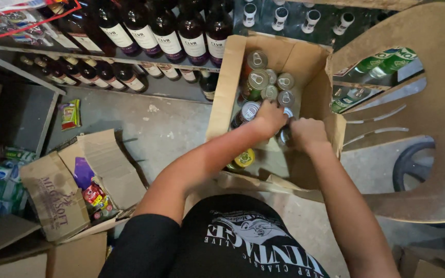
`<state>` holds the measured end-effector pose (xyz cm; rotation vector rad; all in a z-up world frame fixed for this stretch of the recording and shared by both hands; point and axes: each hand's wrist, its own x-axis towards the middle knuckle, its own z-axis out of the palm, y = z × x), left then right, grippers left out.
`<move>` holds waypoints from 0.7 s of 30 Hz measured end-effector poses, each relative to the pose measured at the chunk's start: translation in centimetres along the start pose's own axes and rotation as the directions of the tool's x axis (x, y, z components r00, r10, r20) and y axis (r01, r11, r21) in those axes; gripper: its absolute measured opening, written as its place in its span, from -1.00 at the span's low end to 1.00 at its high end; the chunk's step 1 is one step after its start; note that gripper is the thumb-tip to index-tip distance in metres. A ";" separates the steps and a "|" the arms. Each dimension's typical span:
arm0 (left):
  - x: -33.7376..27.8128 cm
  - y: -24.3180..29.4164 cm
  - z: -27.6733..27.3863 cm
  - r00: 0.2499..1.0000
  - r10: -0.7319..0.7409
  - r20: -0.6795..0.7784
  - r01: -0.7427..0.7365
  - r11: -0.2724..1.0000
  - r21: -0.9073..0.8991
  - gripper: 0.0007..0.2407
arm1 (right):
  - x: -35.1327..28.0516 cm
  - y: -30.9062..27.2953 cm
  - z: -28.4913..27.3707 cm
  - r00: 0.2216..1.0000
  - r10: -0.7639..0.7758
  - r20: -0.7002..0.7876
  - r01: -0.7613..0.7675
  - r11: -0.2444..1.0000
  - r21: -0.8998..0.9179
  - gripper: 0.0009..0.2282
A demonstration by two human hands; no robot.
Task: The person places various canned goods and jars into a cardboard box and onto a shelf.
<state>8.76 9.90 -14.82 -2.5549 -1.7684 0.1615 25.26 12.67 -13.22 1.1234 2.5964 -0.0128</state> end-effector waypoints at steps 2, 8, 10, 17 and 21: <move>1.7 0.7 4.8 0.998 -0.032 -0.045 0.031 0.999 -0.019 -0.75 | -0.6 -0.7 -2.4 0.999 -0.001 0.033 0.000 0.999 0.038 -0.83; 2.0 2.2 6.0 0.984 -0.114 0.135 0.121 0.992 -0.043 -0.74 | -0.9 -0.8 -4.7 0.995 -0.052 0.083 0.040 0.989 0.139 -0.72; 0.9 2.5 3.6 0.962 -0.140 0.233 0.151 0.988 -0.027 -0.72 | -0.8 -1.2 -4.5 0.994 -0.093 0.062 0.081 0.983 0.164 -0.69; -2.2 1.8 -1.5 0.960 -0.111 0.257 0.041 0.964 0.263 -0.50 | 0.0 -2.6 -2.6 0.989 -0.126 -0.077 0.133 0.987 0.085 -0.72; -2.7 1.6 -2.1 0.988 -0.131 0.082 0.097 0.939 0.331 -0.54 | 0.3 -2.1 -0.9 0.996 -0.069 -0.051 0.075 0.988 0.134 -0.72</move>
